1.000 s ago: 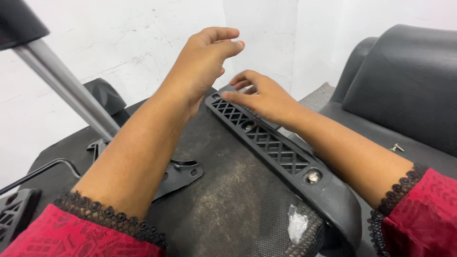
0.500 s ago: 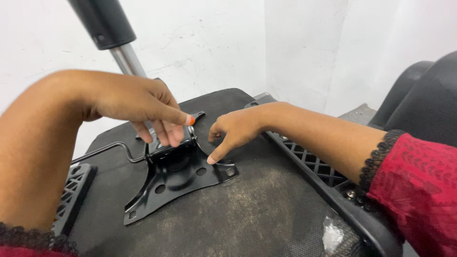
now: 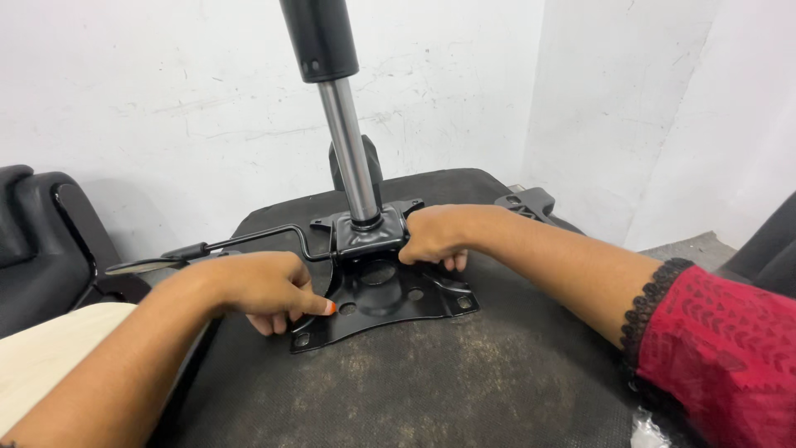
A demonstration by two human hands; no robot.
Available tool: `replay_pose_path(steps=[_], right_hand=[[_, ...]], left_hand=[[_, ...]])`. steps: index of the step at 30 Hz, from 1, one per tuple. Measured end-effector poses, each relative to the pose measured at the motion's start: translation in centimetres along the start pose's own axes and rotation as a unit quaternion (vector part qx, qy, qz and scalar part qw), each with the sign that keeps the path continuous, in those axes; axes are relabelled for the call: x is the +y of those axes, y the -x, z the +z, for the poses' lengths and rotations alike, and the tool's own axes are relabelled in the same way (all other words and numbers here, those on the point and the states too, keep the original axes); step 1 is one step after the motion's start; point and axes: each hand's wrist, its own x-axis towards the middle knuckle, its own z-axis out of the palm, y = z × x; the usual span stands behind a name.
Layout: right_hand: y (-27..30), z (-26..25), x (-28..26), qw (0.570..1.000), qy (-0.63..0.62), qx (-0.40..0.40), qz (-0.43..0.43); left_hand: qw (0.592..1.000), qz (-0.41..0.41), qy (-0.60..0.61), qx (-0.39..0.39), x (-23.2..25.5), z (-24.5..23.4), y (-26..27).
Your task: The person uses a screwdriver to tighten screws into a black plastic chair base and then into a black plastic armrest attached to a black upholstered seat. The person repositions the base and continues fastening components together.
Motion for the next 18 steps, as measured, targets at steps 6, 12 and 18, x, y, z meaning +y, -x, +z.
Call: replay_pose_path(steps=[6,12,18], right_hand=[[1.3,-0.6,0.4,0.998,-0.017,-0.067,-0.004],[2.3,0.4,-0.4,1.0,-0.015,0.017,0.002],[2.9,1.2,-1.3,0.987,0.099,0.128,-0.009]], left_hand=[[0.996,0.029,0.031,0.077,0.0,1.4,0.7],[0.967,0.083,-0.104,0.218,0.4,3.4,0.3],[0.957,0.094,-0.109,0.251,0.3,3.9,-0.9]])
